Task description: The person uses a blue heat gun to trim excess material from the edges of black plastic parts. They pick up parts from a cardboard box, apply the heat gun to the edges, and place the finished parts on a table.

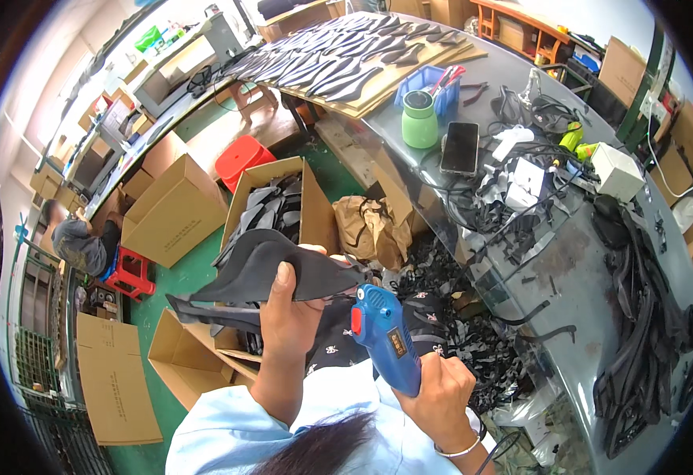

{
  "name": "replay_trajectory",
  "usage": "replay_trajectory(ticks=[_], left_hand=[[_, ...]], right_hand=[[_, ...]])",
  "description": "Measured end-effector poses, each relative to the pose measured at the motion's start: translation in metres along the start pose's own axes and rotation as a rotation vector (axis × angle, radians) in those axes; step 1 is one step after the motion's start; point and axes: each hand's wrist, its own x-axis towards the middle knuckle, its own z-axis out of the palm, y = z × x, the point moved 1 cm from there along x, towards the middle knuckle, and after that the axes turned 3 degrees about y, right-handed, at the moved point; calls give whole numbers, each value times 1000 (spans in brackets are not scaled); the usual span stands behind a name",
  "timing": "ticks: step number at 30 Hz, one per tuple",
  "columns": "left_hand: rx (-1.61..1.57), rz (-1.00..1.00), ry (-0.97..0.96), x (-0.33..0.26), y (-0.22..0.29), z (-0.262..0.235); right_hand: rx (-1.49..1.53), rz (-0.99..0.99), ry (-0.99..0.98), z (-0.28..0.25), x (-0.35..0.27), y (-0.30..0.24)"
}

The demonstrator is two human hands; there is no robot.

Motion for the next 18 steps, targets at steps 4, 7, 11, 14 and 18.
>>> replay_trajectory(ticks=[4,7,11,14,18], left_hand=[[27,-19,11,2,5,-1],[100,-12,-26,4,4,-2],[455,63,-92,4,3,-2],[422,162,-146,2,2,-13],[264,240,-54,4,8,-2]], right_hand=[[-40,-9,4,0,-3,3],[-28,-7,-4,0,-2,3],[-13,0,-17,-1,-1,3],[25,6,-28,-2,-3,2],[48,9,-36,-2,-2,1]])
